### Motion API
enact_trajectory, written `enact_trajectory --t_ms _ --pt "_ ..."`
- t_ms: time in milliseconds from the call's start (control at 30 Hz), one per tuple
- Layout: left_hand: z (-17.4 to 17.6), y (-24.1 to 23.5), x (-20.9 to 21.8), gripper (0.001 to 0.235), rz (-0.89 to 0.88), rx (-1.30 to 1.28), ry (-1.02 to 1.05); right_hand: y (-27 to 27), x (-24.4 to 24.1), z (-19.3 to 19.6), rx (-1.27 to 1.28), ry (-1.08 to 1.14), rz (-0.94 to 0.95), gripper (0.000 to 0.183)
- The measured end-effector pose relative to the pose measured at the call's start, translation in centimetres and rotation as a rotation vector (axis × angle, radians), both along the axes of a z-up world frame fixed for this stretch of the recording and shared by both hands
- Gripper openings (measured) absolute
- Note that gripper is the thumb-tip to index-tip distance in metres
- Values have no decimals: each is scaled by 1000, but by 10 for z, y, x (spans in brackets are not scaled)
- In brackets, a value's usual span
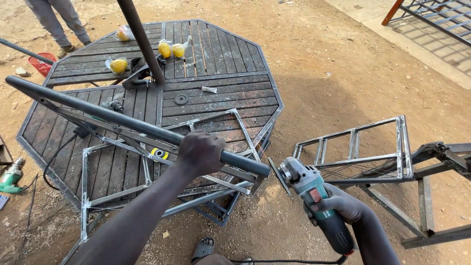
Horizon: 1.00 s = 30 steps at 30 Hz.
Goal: Smoothing weld joints on a metal frame using a handheld angle grinder.
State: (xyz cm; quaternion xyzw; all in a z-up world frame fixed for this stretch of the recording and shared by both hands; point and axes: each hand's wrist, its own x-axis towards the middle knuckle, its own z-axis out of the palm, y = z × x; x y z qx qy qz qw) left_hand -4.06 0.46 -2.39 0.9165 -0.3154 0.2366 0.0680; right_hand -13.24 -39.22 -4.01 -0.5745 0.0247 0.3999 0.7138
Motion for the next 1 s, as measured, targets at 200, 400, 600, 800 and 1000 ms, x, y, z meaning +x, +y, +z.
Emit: enact_trajectory --t_ms 200,400,600,800,1000 --pt "3 0 -2 31 8 10 39 -4 -5 2 -44 -119 22 34" --pt "2 1 -2 31 7 11 25 12 -26 16 -355 -228 -93 36" --pt "2 0 0 38 7 31 54 11 -50 13 -178 -269 -109 32" --pt "3 1 0 33 11 33 22 10 -52 -35 -20 -139 -305 34" --pt "6 1 3 27 36 52 69 32 -67 -68 75 18 -391 38"
